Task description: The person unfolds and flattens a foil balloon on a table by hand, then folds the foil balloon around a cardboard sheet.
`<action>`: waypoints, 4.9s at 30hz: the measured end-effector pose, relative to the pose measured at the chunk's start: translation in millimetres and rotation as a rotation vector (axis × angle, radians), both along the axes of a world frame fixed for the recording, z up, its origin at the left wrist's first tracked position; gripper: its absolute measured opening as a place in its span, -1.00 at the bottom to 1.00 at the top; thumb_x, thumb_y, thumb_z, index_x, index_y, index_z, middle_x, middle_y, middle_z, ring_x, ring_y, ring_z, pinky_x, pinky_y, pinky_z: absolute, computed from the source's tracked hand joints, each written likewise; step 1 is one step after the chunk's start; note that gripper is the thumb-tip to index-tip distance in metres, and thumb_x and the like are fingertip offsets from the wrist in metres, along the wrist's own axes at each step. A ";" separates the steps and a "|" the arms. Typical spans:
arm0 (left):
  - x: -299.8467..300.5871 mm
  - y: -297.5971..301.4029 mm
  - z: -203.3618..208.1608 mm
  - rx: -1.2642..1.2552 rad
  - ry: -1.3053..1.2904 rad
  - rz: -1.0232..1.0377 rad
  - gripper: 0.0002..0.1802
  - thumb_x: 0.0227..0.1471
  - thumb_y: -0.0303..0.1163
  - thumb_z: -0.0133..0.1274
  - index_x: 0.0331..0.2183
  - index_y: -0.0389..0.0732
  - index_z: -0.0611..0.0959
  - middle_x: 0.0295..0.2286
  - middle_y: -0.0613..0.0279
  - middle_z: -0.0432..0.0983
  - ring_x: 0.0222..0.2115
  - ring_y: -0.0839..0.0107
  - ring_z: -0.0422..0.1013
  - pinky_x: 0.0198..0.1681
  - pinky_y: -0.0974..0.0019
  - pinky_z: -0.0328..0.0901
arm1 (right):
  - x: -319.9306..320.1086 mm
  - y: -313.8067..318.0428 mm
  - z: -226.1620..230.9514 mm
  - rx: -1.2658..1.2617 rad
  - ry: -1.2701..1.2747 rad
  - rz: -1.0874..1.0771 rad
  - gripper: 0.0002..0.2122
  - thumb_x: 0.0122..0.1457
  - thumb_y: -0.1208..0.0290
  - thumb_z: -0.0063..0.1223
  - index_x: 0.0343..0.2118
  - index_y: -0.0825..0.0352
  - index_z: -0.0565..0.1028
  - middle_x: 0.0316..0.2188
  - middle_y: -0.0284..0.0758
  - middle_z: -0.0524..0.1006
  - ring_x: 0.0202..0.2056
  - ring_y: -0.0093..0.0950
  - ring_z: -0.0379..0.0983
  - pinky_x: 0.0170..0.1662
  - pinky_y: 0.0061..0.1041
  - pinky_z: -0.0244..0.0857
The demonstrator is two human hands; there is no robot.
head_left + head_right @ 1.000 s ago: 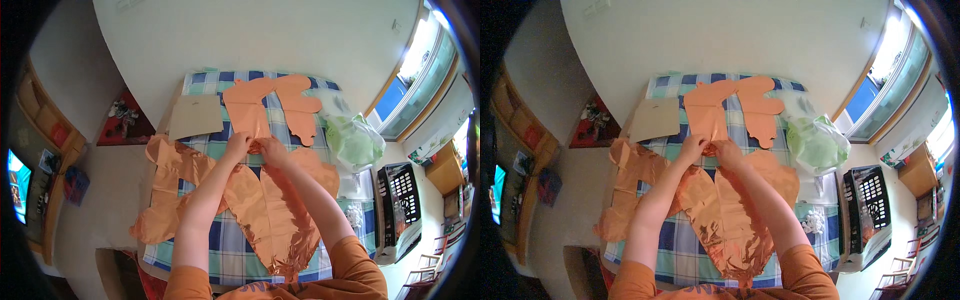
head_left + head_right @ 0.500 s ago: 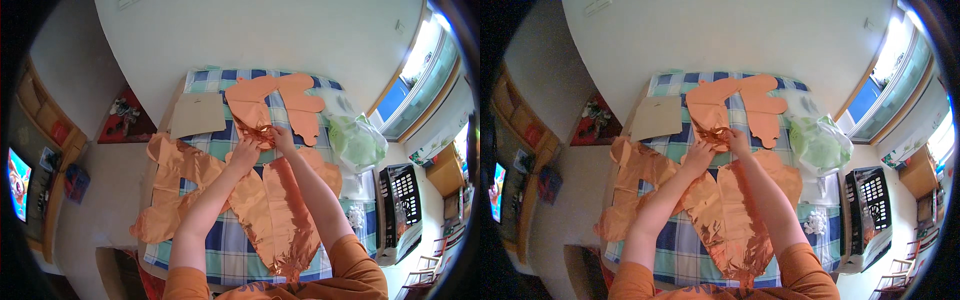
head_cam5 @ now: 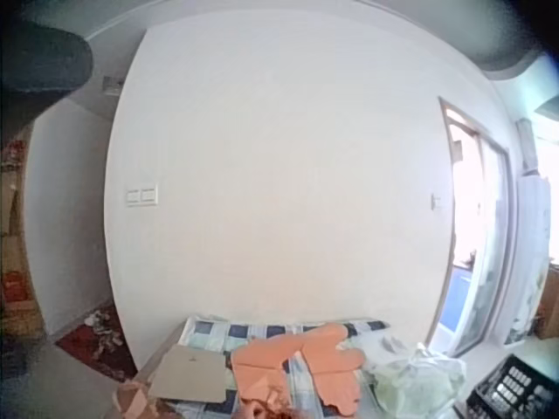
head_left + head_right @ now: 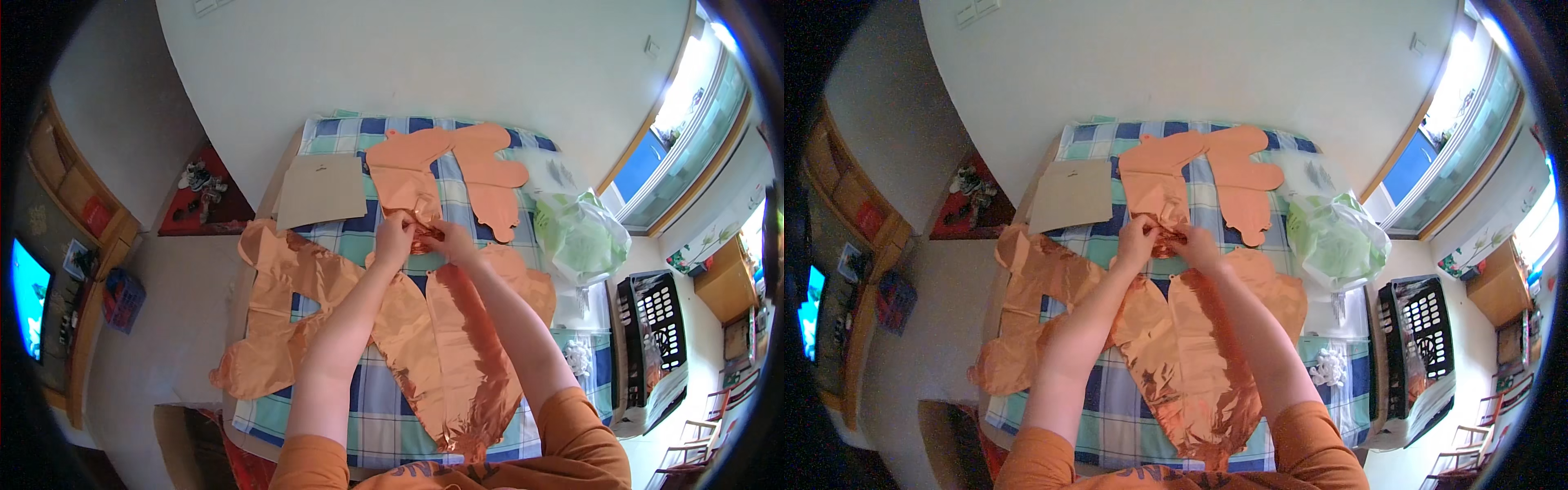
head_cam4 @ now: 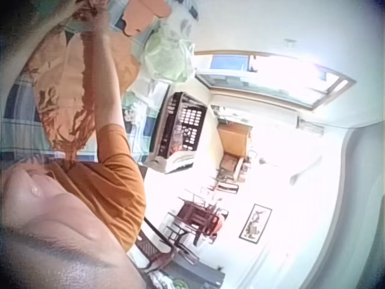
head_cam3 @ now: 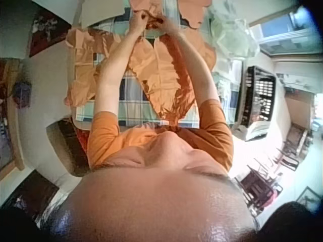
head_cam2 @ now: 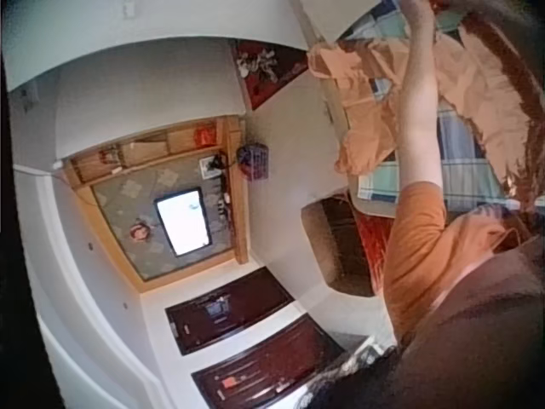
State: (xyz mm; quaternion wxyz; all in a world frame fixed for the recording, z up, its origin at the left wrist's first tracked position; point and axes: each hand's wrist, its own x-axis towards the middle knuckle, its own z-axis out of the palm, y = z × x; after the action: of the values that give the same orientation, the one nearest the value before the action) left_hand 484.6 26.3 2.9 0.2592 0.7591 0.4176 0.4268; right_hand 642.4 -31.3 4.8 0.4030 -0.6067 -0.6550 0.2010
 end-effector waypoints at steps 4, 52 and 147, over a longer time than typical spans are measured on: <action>16.4 -25.1 21.1 0.420 0.512 0.151 -0.85 -0.03 -0.40 0.05 -0.35 -0.21 0.50 -0.15 0.03 0.45 -0.10 0.12 0.36 -0.13 0.13 0.27 | 23.9 8.1 -10.2 0.112 0.176 -0.332 -0.79 0.16 0.35 0.07 -0.29 0.42 0.52 -0.53 -0.28 0.51 -0.44 -0.55 0.44 -0.36 -0.47 0.30; 61.1 41.3 132.7 0.025 -0.109 -0.335 -0.53 0.09 -0.31 0.01 0.05 -0.19 0.43 0.00 0.13 0.39 0.08 0.28 0.27 0.07 0.13 0.18 | 52.1 -248.5 283.9 0.697 -0.048 -0.335 -0.72 0.26 0.56 -0.08 0.00 0.54 0.40 -0.10 -0.24 0.50 -0.11 -0.54 0.43 -0.04 -0.59 0.29; -90.2 -333.8 6.2 0.330 0.240 -0.666 -0.63 -0.17 -0.51 0.06 -0.20 -0.24 0.64 -0.16 0.09 0.53 -0.06 0.16 0.43 -0.04 0.14 0.36 | 36.1 -256.0 2.6 0.019 -0.601 -0.366 -0.51 0.11 0.48 -0.06 0.16 0.14 0.32 0.25 -0.23 0.19 0.28 -0.25 0.06 0.28 0.00 -0.14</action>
State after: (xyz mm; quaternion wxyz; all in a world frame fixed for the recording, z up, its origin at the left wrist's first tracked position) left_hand 394.4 -307.4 9.1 0.2073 0.9291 0.1015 0.2889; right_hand 678.5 -287.3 7.4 0.2272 -0.7423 -0.6266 -0.0681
